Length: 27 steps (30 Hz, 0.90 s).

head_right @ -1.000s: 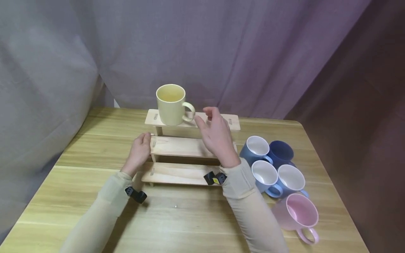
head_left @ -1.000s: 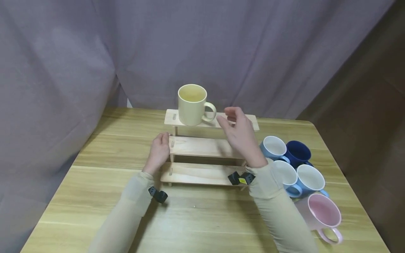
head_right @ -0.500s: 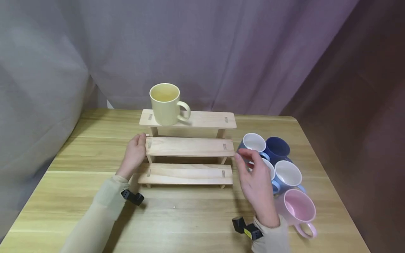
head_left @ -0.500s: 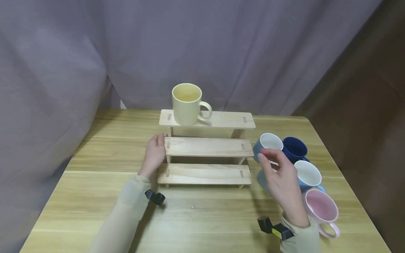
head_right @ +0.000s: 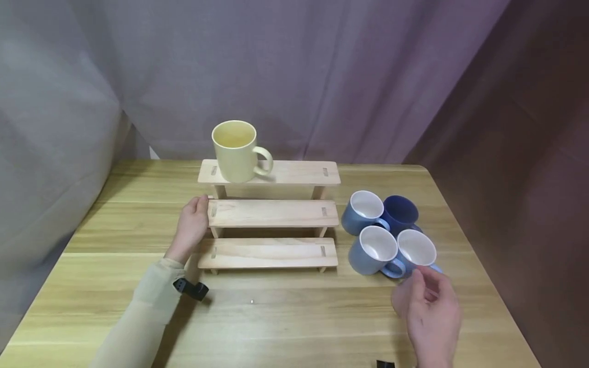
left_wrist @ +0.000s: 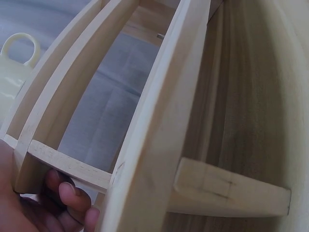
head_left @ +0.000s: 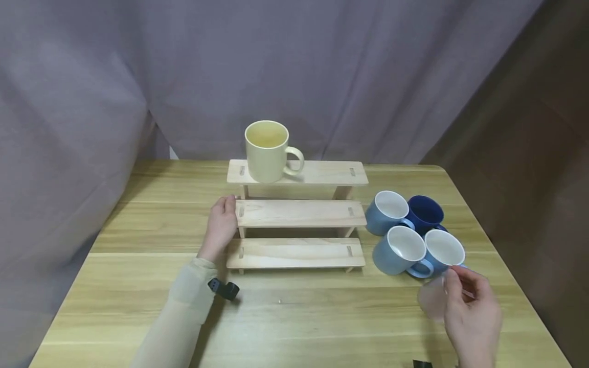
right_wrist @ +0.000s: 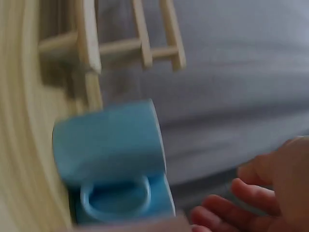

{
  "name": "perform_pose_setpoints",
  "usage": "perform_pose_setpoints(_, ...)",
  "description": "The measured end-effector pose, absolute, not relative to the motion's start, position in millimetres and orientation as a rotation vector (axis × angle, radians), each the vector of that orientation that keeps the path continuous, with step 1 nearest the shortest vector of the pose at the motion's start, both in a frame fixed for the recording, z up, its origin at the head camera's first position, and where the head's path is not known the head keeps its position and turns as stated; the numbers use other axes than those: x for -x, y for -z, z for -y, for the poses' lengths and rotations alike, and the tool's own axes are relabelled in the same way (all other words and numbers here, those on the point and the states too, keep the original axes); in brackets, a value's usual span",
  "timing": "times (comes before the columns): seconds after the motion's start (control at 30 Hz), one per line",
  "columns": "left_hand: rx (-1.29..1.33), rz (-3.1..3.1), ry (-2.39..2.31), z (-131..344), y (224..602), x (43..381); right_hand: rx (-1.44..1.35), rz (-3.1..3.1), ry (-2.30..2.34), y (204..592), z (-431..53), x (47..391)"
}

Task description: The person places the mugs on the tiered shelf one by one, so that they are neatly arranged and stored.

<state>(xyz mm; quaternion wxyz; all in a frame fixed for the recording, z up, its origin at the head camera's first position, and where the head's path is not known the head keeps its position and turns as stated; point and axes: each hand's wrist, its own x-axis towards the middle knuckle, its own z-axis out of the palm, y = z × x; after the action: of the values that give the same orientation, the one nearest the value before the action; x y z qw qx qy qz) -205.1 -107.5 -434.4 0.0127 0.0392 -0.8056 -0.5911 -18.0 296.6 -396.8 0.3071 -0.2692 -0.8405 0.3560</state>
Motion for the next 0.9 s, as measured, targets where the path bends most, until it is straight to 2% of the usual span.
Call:
perform_pose_setpoints(0.33,-0.128,2.502,1.827,107,435,206,0.892,2.071,-0.943,402,-333,-7)
perform_pose_setpoints(0.63,-0.133,2.531,1.864,106,433,203,0.868,2.112,-0.902,415,-346,-17)
perform_pose_setpoints(0.9,-0.138,2.527,1.854,107,431,203,0.951,2.358,-0.804,424,-364,-28)
